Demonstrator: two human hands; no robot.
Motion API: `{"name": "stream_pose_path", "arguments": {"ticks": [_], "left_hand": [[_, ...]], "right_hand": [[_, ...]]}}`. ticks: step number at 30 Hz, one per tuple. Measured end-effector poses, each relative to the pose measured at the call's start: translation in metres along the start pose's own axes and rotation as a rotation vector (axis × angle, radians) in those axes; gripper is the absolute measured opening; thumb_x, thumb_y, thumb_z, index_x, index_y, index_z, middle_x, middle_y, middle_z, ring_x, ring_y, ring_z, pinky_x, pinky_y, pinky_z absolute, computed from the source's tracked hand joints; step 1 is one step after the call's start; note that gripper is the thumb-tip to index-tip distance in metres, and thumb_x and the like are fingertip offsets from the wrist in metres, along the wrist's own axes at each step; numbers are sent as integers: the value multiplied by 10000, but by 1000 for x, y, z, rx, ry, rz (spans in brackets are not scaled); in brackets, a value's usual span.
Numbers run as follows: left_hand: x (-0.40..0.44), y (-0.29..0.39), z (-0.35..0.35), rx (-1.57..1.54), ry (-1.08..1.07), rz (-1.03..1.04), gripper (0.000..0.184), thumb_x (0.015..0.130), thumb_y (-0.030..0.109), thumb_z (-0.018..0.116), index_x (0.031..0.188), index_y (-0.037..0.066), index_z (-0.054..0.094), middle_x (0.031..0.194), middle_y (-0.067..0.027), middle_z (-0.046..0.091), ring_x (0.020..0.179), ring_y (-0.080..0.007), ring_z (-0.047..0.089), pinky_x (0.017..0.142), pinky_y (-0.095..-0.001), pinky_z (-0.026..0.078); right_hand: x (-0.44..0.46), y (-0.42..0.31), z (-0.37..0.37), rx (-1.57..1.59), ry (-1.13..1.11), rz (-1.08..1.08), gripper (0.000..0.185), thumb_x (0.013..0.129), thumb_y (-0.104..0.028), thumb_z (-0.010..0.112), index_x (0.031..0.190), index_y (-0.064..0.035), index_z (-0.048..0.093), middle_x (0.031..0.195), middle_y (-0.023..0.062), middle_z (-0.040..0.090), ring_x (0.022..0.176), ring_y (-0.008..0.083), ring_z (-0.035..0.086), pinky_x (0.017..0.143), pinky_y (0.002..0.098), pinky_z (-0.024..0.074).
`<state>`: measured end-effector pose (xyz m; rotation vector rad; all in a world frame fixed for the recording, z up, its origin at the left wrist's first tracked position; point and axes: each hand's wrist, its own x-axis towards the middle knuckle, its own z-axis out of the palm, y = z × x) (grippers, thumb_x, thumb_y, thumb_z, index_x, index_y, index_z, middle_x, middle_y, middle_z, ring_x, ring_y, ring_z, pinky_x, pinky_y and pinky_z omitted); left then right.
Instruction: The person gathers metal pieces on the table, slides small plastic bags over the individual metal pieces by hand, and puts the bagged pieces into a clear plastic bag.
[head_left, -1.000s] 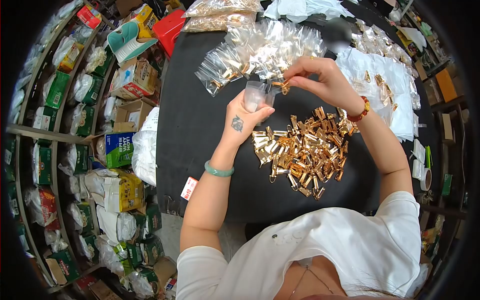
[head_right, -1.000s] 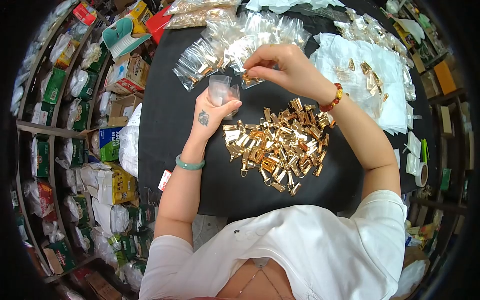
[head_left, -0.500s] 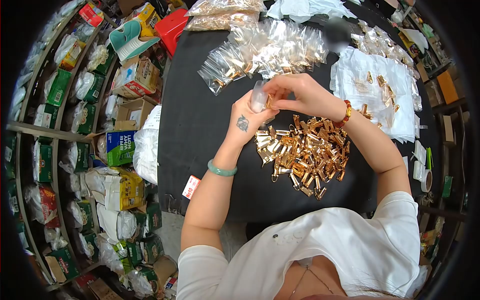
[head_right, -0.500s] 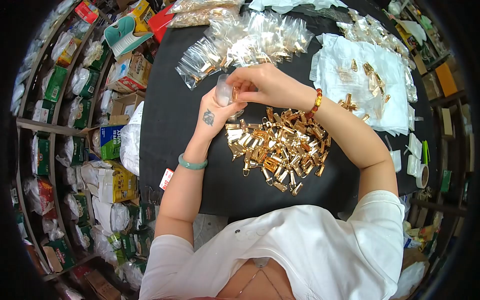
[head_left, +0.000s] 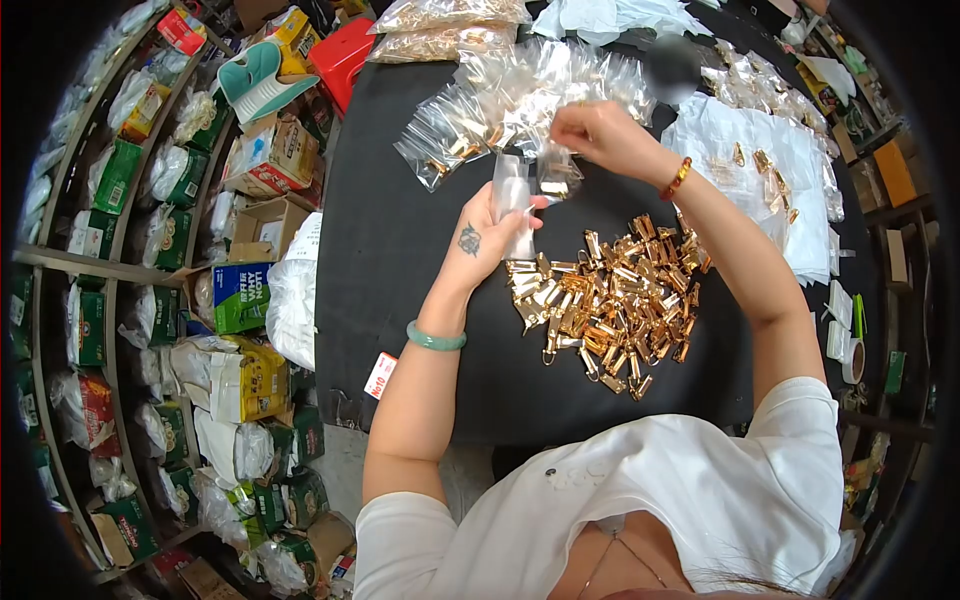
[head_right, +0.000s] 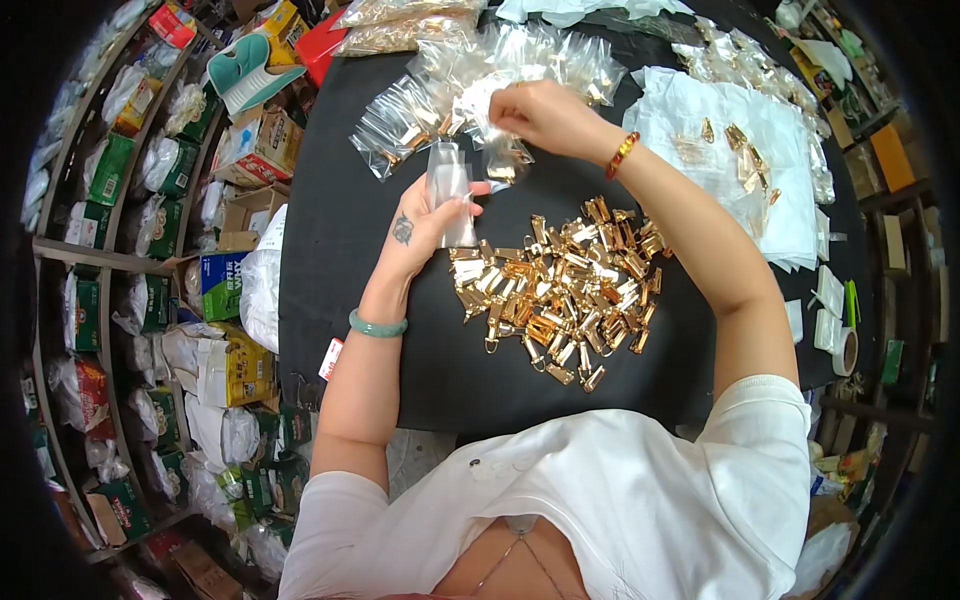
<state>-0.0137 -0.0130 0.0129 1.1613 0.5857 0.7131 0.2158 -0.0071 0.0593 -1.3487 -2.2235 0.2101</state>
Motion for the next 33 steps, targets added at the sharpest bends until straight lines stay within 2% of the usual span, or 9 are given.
{"name": "stream_pose_path", "arguments": {"ticks": [2, 3, 7, 10, 15, 18, 22, 30, 33], "left_hand": [[-1, 2, 3, 70, 17, 17, 356, 754, 76, 689, 1046, -33, 518, 898, -64, 630, 757, -85, 586, 712, -247, 481], [-1, 3, 3, 139, 35, 35, 334, 754, 74, 690, 1029, -30, 531, 883, -57, 632, 754, -83, 586, 706, -246, 483], [0, 4, 3, 180, 54, 82, 278, 751, 63, 698, 978, -19, 561, 849, -38, 636, 740, -76, 583, 686, -235, 482], [0, -1, 5, 141, 45, 106, 268, 743, 57, 710, 958, -12, 567, 839, -30, 635, 729, -70, 577, 672, -226, 477], [1, -5, -1, 172, 90, 139, 284, 718, 49, 737, 933, 2, 558, 821, -22, 628, 711, -60, 569, 650, -214, 470], [2, -3, -2, 200, 99, 143, 288, 708, 48, 747, 917, 7, 553, 803, -20, 623, 704, -60, 569, 649, -212, 472], [2, -3, 0, 180, 90, 125, 292, 701, 52, 755, 902, 9, 548, 780, -20, 618, 694, -61, 567, 649, -210, 473], [2, -2, 4, 24, 92, 73, 268, 719, 61, 743, 895, 9, 548, 770, -21, 616, 683, -64, 570, 637, -217, 476], [1, -1, 4, 45, 81, 57, 252, 729, 58, 734, 891, 11, 547, 774, -23, 616, 687, -70, 579, 638, -223, 484]], "right_hand": [[4, 10, 5, -23, 226, 20, 72, 822, -93, 612, 847, -27, 598, 728, 85, 605, 659, 222, 612, 588, 308, 471], [5, 5, 2, -23, 227, 18, 72, 822, -93, 612, 847, -27, 598, 728, 85, 605, 659, 222, 612, 588, 308, 471], [1, -36, -6, -78, 68, 131, 65, 824, -86, 608, 843, -25, 596, 754, 90, 600, 660, 236, 608, 592, 339, 468], [-9, -49, 6, -96, -249, -13, 86, 819, -153, 605, 800, -70, 598, 795, 90, 604, 694, 269, 609, 637, 379, 471], [-29, -47, 4, 125, -78, -51, 60, 786, -136, 616, 773, -78, 608, 838, 62, 602, 775, 245, 596, 670, 356, 478], [-43, -40, -11, 101, -335, -306, 26, 751, -106, 616, 762, -82, 612, 879, 32, 600, 863, 224, 563, 700, 328, 487], [-54, -43, -2, -27, -469, -279, 85, 696, -94, 642, 767, -73, 601, 928, 26, 581, 928, 203, 527, 710, 314, 481], [-53, -49, 3, -358, -577, -276, 141, 721, -158, 658, 771, -45, 590, 819, 66, 574, 788, 245, 583, 678, 348, 501], [-54, -46, -5, -271, -513, -186, 132, 738, -134, 658, 795, -34, 595, 833, 78, 590, 773, 232, 591, 665, 339, 495]]}}
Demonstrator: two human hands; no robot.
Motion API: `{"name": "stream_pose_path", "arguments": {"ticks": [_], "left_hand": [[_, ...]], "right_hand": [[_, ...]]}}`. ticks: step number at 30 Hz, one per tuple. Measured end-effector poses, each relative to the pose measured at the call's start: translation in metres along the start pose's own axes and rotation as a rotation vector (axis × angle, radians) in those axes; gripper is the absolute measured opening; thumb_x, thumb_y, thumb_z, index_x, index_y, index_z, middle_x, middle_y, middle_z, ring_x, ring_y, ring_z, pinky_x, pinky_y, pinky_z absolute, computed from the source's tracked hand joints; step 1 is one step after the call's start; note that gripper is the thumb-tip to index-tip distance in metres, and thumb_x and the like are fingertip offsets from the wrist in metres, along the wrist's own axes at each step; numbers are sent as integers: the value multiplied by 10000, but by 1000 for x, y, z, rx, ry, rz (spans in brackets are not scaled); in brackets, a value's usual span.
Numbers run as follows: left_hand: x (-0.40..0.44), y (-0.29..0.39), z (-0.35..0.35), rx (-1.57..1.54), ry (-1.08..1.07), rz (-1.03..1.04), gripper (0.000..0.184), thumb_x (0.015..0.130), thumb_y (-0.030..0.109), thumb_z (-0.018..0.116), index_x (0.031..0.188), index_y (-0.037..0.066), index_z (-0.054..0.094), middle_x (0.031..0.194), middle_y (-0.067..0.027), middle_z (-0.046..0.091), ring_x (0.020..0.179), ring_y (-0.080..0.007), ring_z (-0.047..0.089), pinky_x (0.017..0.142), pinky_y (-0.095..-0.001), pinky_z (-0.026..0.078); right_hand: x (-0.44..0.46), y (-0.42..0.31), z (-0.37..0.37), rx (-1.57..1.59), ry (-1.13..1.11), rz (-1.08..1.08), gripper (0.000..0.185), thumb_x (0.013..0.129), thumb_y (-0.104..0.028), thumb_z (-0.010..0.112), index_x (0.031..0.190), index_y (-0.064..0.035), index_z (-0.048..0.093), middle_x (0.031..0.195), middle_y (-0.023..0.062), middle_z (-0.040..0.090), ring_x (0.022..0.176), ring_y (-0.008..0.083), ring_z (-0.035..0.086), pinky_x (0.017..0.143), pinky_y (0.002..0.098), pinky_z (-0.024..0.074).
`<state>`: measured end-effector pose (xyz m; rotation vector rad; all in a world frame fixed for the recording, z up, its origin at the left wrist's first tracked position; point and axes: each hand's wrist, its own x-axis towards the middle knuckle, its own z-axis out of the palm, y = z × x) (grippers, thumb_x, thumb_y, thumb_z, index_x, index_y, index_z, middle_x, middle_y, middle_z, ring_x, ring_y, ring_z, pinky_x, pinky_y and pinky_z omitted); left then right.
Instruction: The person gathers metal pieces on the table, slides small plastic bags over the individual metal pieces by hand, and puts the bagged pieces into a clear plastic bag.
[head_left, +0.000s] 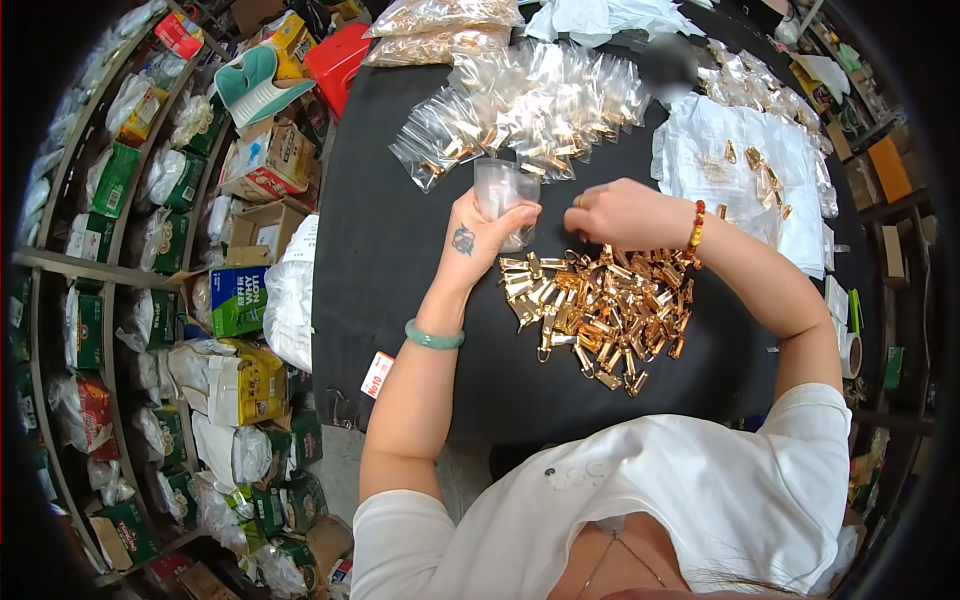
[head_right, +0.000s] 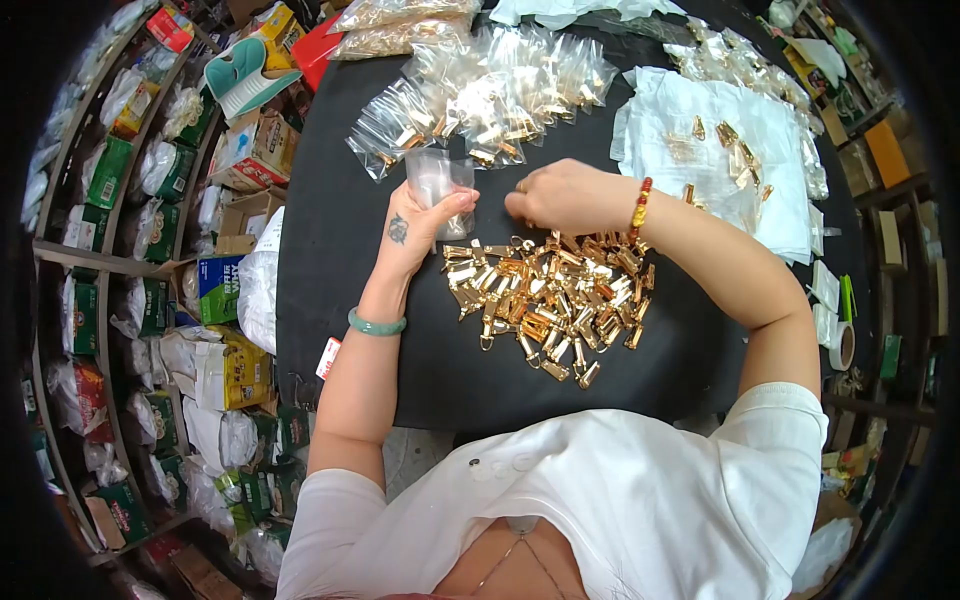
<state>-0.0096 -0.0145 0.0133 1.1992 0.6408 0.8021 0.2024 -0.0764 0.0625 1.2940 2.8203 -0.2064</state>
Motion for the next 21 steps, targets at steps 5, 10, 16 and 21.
{"name": "stream_pose_path", "arguments": {"ticks": [5, 10, 16, 21], "left_hand": [[-2, -2, -2, 97, 7, 64, 244, 726, 25, 723, 896, 16, 549, 786, -17, 616, 701, -75, 589, 648, -222, 492], [-4, 3, 2, 63, -6, 46, 259, 715, 2, 724, 909, 21, 554, 791, -10, 615, 702, -69, 581, 643, -213, 486], [-4, 2, 2, 40, -14, 71, 264, 714, 1, 724, 917, 23, 557, 800, -12, 619, 718, -69, 582, 649, -215, 484], [-1, -2, 2, 54, -34, 101, 284, 702, 5, 730, 928, 20, 558, 824, -17, 623, 733, -72, 582, 667, -216, 476]], "right_hand": [[0, 6, -25, 502, 384, 159, 124, 801, -98, 645, 893, -21, 616, 838, 62, 626, 747, 166, 609, 629, 279, 477], [7, -9, -43, 680, 593, 235, 147, 833, -96, 636, 957, -19, 623, 816, 43, 640, 705, 109, 595, 626, 238, 454], [22, -15, -31, 674, 639, 178, 147, 818, -106, 642, 933, -17, 625, 734, 42, 634, 642, 82, 577, 578, 217, 447], [29, -18, -10, 846, 518, 181, 160, 833, -82, 638, 963, 7, 609, 808, 30, 641, 726, 60, 587, 621, 207, 456]]}}
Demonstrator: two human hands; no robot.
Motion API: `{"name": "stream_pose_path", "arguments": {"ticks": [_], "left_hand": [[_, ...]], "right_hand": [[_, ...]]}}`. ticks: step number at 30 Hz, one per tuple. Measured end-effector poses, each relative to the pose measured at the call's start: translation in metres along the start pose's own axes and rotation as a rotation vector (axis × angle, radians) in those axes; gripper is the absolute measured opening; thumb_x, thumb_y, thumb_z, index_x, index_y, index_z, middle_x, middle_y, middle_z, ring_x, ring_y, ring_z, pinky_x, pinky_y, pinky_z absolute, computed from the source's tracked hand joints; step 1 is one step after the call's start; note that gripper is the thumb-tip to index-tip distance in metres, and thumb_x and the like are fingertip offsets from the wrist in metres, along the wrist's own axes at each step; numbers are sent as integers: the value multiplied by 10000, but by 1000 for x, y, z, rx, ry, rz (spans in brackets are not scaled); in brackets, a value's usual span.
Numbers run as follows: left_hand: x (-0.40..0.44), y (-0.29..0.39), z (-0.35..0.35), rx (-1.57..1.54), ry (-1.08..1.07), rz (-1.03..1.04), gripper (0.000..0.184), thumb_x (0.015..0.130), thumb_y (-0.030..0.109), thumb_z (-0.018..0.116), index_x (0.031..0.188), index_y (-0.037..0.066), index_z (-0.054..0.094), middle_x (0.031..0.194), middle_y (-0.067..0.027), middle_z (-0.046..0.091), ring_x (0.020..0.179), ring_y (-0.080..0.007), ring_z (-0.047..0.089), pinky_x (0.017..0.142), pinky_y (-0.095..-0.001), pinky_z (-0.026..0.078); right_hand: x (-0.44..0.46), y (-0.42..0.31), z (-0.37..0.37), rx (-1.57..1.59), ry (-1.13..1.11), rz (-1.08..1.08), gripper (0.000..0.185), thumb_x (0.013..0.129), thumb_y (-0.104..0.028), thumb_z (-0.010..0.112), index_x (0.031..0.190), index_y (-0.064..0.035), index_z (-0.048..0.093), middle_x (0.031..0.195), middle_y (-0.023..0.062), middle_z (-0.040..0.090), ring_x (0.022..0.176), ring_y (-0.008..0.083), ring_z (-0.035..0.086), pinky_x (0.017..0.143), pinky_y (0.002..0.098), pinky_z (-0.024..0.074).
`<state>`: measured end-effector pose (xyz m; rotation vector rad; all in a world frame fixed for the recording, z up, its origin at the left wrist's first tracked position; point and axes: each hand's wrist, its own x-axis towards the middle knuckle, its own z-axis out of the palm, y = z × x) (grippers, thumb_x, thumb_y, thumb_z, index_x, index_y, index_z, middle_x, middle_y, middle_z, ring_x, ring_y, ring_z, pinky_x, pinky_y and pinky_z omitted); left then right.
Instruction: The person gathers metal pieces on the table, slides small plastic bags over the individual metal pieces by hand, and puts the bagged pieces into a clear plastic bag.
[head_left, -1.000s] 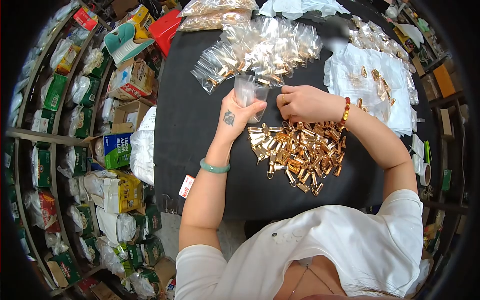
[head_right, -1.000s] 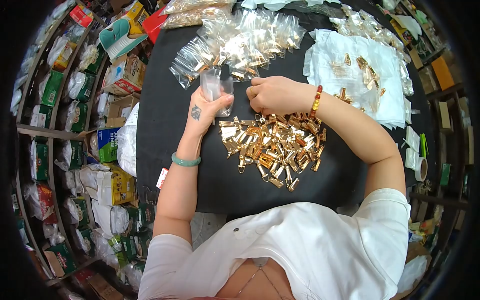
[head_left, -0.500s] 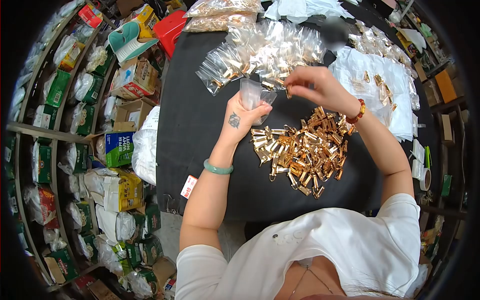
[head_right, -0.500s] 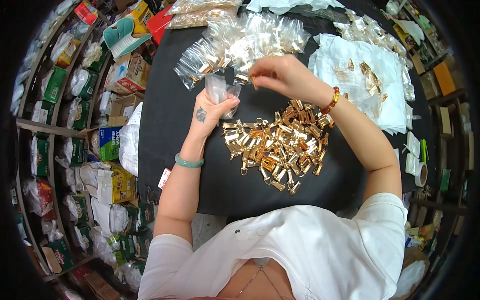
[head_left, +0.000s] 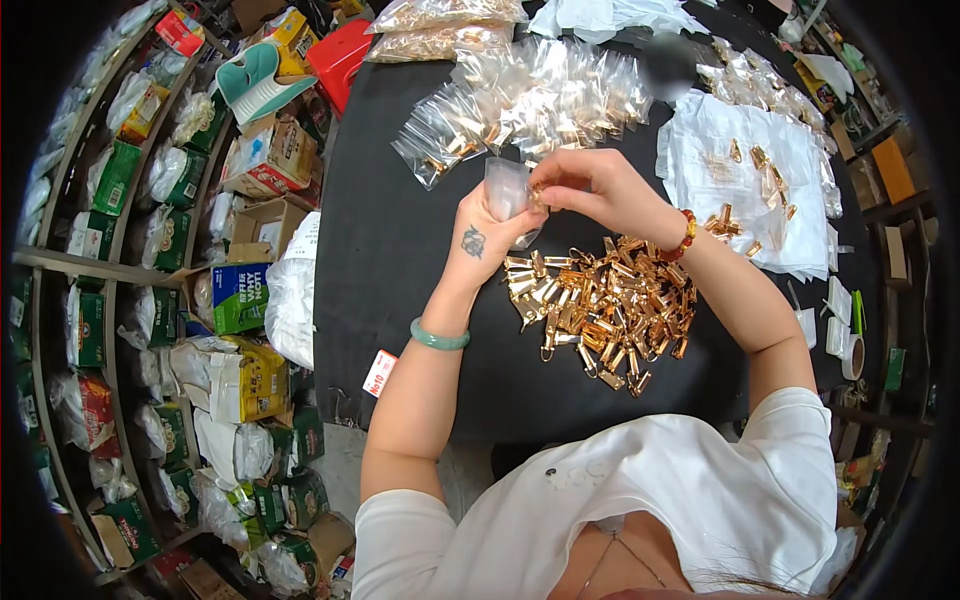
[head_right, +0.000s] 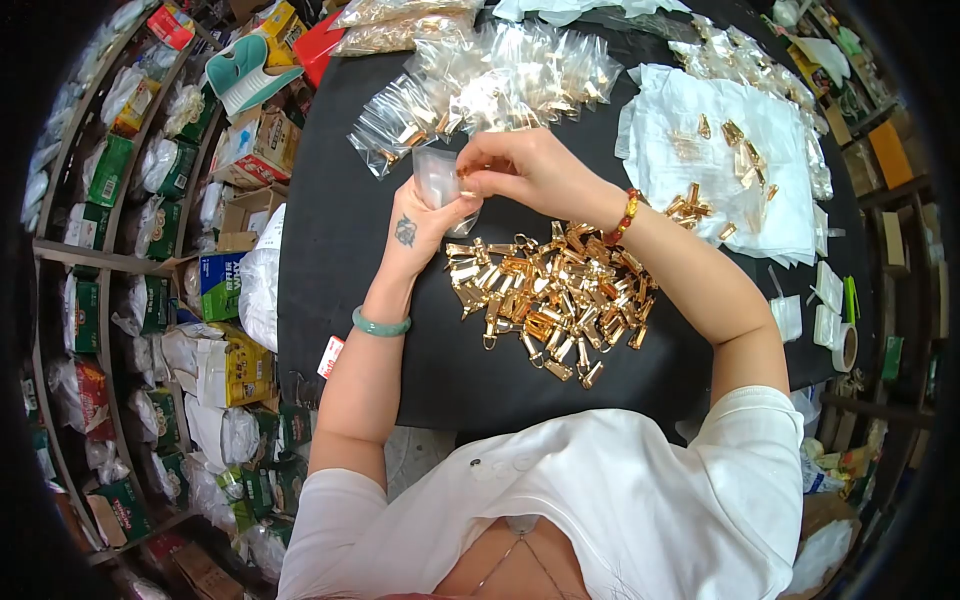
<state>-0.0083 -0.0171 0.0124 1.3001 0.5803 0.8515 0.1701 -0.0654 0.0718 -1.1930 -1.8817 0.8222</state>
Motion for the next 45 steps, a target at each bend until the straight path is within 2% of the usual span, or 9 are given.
{"name": "stream_pose_path", "arguments": {"ticks": [13, 17, 21, 24, 29, 32, 35, 40, 45], "left_hand": [[2, -9, -11, 28, -72, -85, 281, 811, 30, 570, 1079, -20, 500, 948, -85, 625, 811, -115, 594, 739, -264, 478], [0, -3, -3, 8, -35, -106, 260, 814, 37, 582, 1058, -23, 516, 922, -84, 640, 780, -116, 609, 728, -259, 488], [2, -2, -6, 103, 6, -71, 253, 795, 43, 634, 1022, -18, 541, 880, -72, 650, 747, -107, 615, 705, -246, 494], [2, -3, -2, 84, 11, -53, 259, 775, 48, 671, 998, -13, 554, 857, -58, 649, 731, -94, 607, 685, -233, 488], [1, -5, -6, 5, 19, -6, 278, 741, 44, 716, 966, 2, 559, 823, -25, 630, 704, -68, 577, 648, -210, 467], [0, -3, -4, 47, 24, 5, 278, 736, 39, 719, 958, 6, 556, 807, -14, 619, 691, -62, 567, 638, -209, 462], [0, 1, -3, 93, 30, -7, 275, 734, 38, 721, 950, 8, 554, 794, -7, 608, 682, -61, 562, 635, -213, 462], [1, -4, -1, 68, 23, -31, 276, 728, 33, 724, 941, 2, 552, 783, -14, 611, 686, -63, 565, 639, -219, 468], [1, -2, 0, -19, 39, -54, 272, 718, 30, 734, 925, 3, 560, 781, -14, 613, 689, -62, 565, 635, -217, 467]], "right_hand": [[10, 40, -25, -8, 42, 167, 78, 847, -38, 602, 896, 21, 589, 748, 17, 622, 699, 44, 568, 637, 193, 471], [21, 64, -33, 27, 238, 172, 109, 855, -100, 609, 875, 7, 593, 728, 31, 613, 673, 67, 567, 605, 214, 457], [30, 39, -32, -566, 353, -4, 142, 853, -150, 607, 844, -9, 596, 713, 54, 598, 645, 145, 574, 592, 269, 448], [25, 13, -8, -457, 67, 149, 218, 854, -268, 598, 824, -54, 617, 707, 89, 608, 616, 272, 575, 617, 363, 477], [12, 26, 1, -563, -32, -148, 121, 817, -187, 607, 833, -69, 629, 737, 75, 591, 703, 271, 574, 685, 358, 475], [1, 35, -28, -390, -277, -294, 99, 752, -102, 643, 841, -63, 624, 847, 65, 580, 832, 254, 541, 761, 342, 441], [-24, 19, -43, -364, -574, -162, 136, 724, -95, 663, 850, -65, 623, 940, 67, 571, 934, 243, 511, 830, 339, 417], [-42, 25, -36, -481, -598, -90, 102, 751, -89, 635, 848, -59, 621, 867, 79, 607, 860, 247, 576, 783, 337, 454], [-32, 19, -36, -331, -364, 128, 122, 776, -101, 660, 864, -29, 615, 813, 83, 632, 766, 216, 615, 685, 310, 483]]}}
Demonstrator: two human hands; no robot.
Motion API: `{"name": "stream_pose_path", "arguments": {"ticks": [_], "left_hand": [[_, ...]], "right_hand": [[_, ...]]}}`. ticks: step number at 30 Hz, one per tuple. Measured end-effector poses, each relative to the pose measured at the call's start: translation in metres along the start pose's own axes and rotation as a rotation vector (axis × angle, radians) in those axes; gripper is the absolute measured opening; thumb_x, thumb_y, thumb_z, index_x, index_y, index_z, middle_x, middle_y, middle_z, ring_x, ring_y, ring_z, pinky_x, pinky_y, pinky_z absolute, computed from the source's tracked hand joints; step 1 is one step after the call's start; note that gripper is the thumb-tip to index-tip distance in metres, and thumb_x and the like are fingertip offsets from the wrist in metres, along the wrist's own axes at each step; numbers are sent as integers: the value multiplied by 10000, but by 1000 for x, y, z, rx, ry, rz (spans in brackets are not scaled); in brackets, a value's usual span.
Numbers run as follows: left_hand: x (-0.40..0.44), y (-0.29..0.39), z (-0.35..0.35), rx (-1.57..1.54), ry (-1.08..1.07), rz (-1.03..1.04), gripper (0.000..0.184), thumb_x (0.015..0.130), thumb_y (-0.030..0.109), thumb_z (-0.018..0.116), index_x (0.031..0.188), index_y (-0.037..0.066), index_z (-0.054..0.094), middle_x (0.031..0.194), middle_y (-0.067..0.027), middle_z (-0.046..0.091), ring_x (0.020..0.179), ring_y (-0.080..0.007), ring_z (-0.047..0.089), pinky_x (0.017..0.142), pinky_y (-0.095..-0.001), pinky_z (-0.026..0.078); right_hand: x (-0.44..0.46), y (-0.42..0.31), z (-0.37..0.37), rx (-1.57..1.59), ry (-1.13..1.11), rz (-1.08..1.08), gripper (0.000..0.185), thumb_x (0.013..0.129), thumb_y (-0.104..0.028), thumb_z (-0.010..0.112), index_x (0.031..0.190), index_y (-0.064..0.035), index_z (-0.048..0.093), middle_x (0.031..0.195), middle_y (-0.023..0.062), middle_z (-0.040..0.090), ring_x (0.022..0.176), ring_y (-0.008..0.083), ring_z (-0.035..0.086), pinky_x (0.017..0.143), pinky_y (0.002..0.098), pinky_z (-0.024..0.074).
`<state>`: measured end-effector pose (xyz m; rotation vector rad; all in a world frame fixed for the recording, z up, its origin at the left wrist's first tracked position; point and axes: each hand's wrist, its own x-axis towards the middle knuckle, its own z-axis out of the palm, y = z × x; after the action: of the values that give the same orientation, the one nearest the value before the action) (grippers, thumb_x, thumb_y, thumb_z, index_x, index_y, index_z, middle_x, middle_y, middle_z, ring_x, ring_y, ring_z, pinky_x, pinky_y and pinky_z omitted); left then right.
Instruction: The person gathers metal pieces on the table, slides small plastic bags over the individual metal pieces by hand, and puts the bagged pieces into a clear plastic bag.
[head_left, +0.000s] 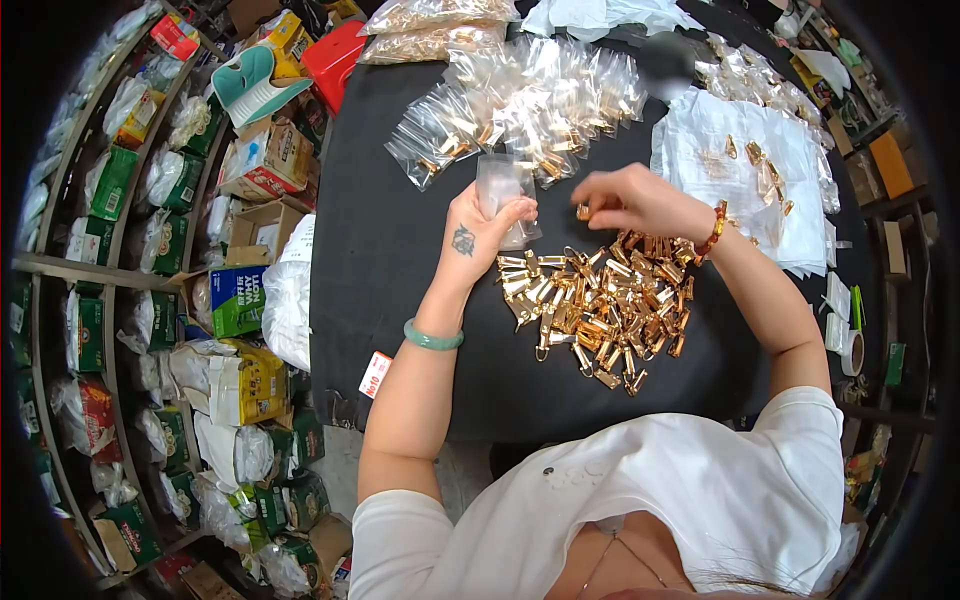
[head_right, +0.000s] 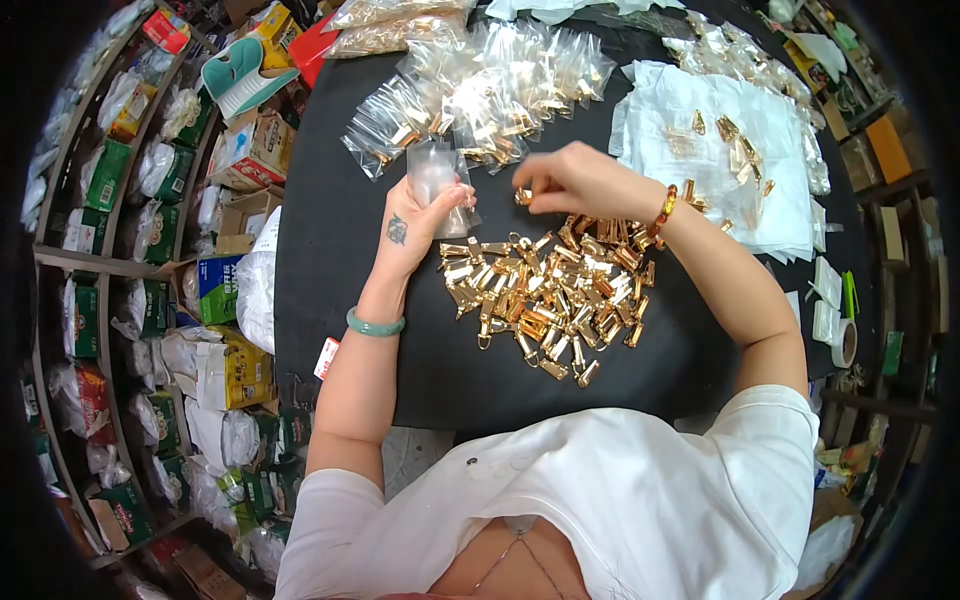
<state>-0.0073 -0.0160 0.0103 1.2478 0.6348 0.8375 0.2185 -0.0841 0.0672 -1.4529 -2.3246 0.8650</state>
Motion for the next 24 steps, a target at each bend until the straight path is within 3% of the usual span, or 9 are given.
{"name": "stream_pose_path", "arguments": {"ticks": [3, 6, 10, 14, 18, 24], "left_hand": [[-2, 3, 2, 42, -16, 18, 269, 717, 28, 735, 925, 7, 566, 782, -11, 612, 688, -62, 565, 633, -214, 467], [-4, 7, 1, 110, -23, 60, 265, 718, 25, 733, 928, 10, 572, 781, -7, 611, 686, -62, 563, 633, -211, 466], [-5, 7, 3, 138, -23, 44, 285, 707, 17, 737, 942, 14, 577, 783, -1, 611, 685, -57, 558, 636, -207, 466], [-3, 4, 3, 173, -1, 72, 293, 694, 22, 744, 942, 15, 588, 780, 2, 615, 686, -50, 555, 636, -207, 468], [-3, 2, 4, 227, 11, 87, 300, 684, 28, 748, 944, 13, 600, 781, 0, 626, 696, -47, 562, 634, -207, 474], [-5, 6, 7, 258, 16, 110, 295, 687, 32, 742, 946, 7, 605, 785, -13, 636, 705, -52, 572, 638, -210, 484]], "right_hand": [[2, -9, -12, 136, 194, 63, 113, 808, -94, 649, 868, -7, 608, 797, 76, 628, 735, 178, 613, 659, 279, 485], [8, -17, -22, 40, 313, -117, 86, 826, -49, 622, 893, 4, 615, 823, 72, 636, 760, 139, 617, 656, 250, 480], [14, -27, -25, 233, 371, -222, 100, 834, -41, 612, 920, 9, 622, 816, 59, 633, 730, 127, 606, 650, 244, 478], [18, -34, -29, 139, 414, -248, 119, 846, -96, 616, 913, 0, 633, 751, 75, 649, 684, 128, 638, 617, 243, 495], [20, -41, -31, 145, 369, -147, 112, 854, -82, 602, 926, -1, 627, 826, 44, 629, 722, 109, 590, 643, 234, 468], [32, -35, -23, 59, 388, -199, 111, 844, -104, 613, 895, -6, 622, 803, 71, 637, 697, 138, 607, 624, 240, 473]]}}
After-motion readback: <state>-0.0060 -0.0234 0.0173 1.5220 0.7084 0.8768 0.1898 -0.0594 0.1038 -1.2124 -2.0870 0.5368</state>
